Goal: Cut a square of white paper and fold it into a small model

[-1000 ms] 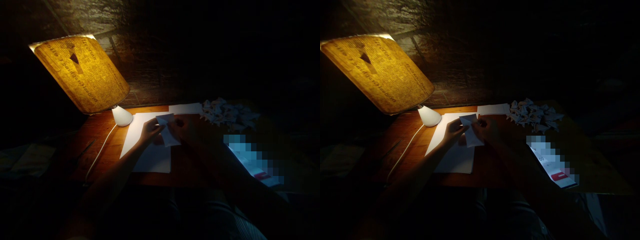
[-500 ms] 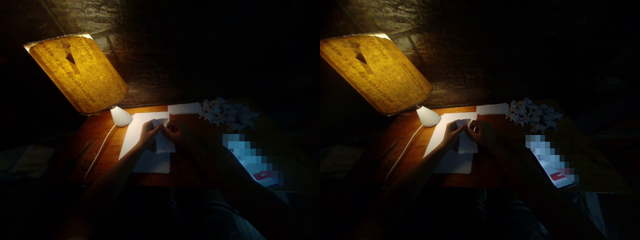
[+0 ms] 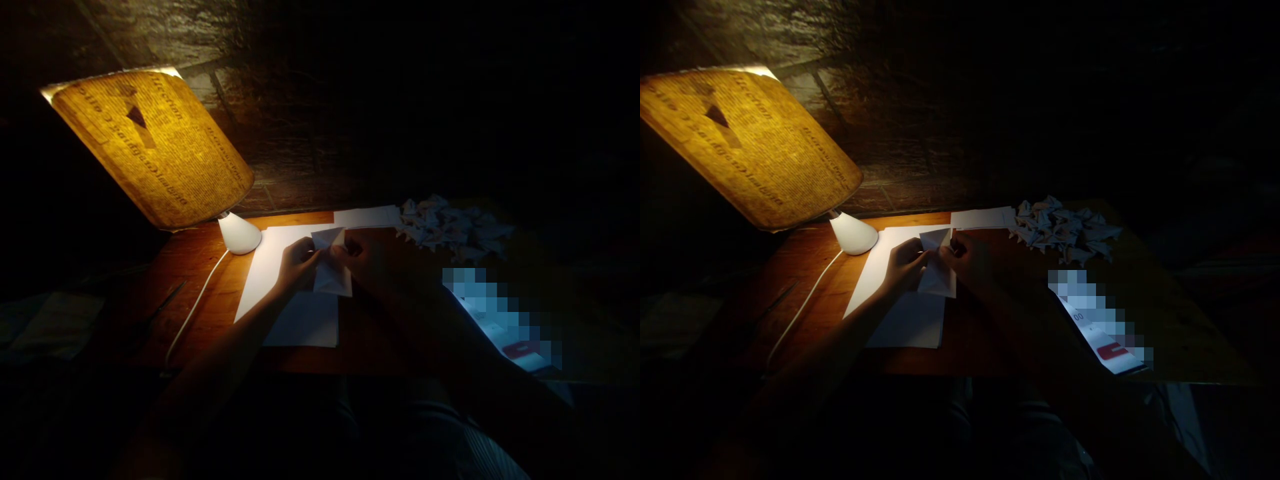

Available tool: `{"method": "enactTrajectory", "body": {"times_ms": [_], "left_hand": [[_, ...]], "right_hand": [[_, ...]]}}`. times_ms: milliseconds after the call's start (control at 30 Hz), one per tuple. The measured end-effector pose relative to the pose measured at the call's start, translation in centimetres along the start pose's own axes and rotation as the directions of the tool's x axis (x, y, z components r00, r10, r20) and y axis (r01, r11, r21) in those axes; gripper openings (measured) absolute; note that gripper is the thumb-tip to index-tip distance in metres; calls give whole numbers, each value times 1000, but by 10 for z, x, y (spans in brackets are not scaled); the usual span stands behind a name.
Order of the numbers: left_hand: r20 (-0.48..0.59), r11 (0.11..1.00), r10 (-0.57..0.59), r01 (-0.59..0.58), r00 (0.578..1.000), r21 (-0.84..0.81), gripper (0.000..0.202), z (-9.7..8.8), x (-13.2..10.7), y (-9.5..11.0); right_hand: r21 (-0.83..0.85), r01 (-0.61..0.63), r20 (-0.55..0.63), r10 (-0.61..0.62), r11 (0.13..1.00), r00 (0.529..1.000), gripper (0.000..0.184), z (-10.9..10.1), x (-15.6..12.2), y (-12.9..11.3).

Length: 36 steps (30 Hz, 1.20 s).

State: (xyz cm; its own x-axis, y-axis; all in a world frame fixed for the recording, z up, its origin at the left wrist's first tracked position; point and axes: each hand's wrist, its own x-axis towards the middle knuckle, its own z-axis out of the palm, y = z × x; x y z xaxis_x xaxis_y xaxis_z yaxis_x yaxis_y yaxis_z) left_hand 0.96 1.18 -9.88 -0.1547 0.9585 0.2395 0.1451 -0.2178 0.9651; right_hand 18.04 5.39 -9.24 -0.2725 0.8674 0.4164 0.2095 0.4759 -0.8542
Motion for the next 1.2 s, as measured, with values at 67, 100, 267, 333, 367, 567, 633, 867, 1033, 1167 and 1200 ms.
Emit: {"method": "enactTrajectory", "body": {"times_ms": [67, 100, 267, 333, 367, 567, 633, 867, 1033, 1167, 1200], "left_hand": [[1, 999, 26, -26, 1000, 21, 39, -1, 0, 0], [2, 999, 27, -27, 1000, 42, 38, -2, 0, 1], [-26, 989, 43, -39, 999, 142, 34, -4, -2, 2], [-33, 986, 58, -52, 998, 157, 32, -5, -1, 3], [-32, 985, 65, -59, 997, 164, 31, -5, -1, 3], [-8, 978, 69, -66, 998, 198, 25, -5, -3, 6], [-4, 981, 64, -62, 998, 184, 24, -5, -3, 7], [-32, 994, 61, -58, 998, 97, 30, -7, -1, 5], [-51, 999, 40, -39, 998, 35, 37, -9, 1, 4], [-46, 1000, 23, -24, 999, -11, 42, -10, 1, 5], [-45, 999, 16, -17, 999, -36, 42, -10, 1, 5]], "right_hand": [[0, -22, -19, 22, 1000, 1000, 28, -2, 1, -2], [-2, -30, -27, 30, 1000, 999, 28, -2, 1, -2], [-17, -48, -38, 47, 999, 998, 29, -1, 1, -3], [-21, -42, -31, 41, 999, 999, 27, -1, 1, -4], [-24, -43, -32, 43, 999, 999, 26, -1, 1, -5], [-49, -76, -13, 76, 996, 997, 24, -2, 2, -6], [-42, -65, 10, 66, 997, 998, 25, -3, 2, -6], [40, -43, 132, 38, 998, 991, 37, -7, 2, -4], [68, -49, 195, 35, 996, 980, 41, -11, 3, -1], [84, -46, 199, 28, 995, 980, 31, -13, 4, 1], [86, -42, 180, 26, 995, 983, 29, -13, 4, 2]]}}
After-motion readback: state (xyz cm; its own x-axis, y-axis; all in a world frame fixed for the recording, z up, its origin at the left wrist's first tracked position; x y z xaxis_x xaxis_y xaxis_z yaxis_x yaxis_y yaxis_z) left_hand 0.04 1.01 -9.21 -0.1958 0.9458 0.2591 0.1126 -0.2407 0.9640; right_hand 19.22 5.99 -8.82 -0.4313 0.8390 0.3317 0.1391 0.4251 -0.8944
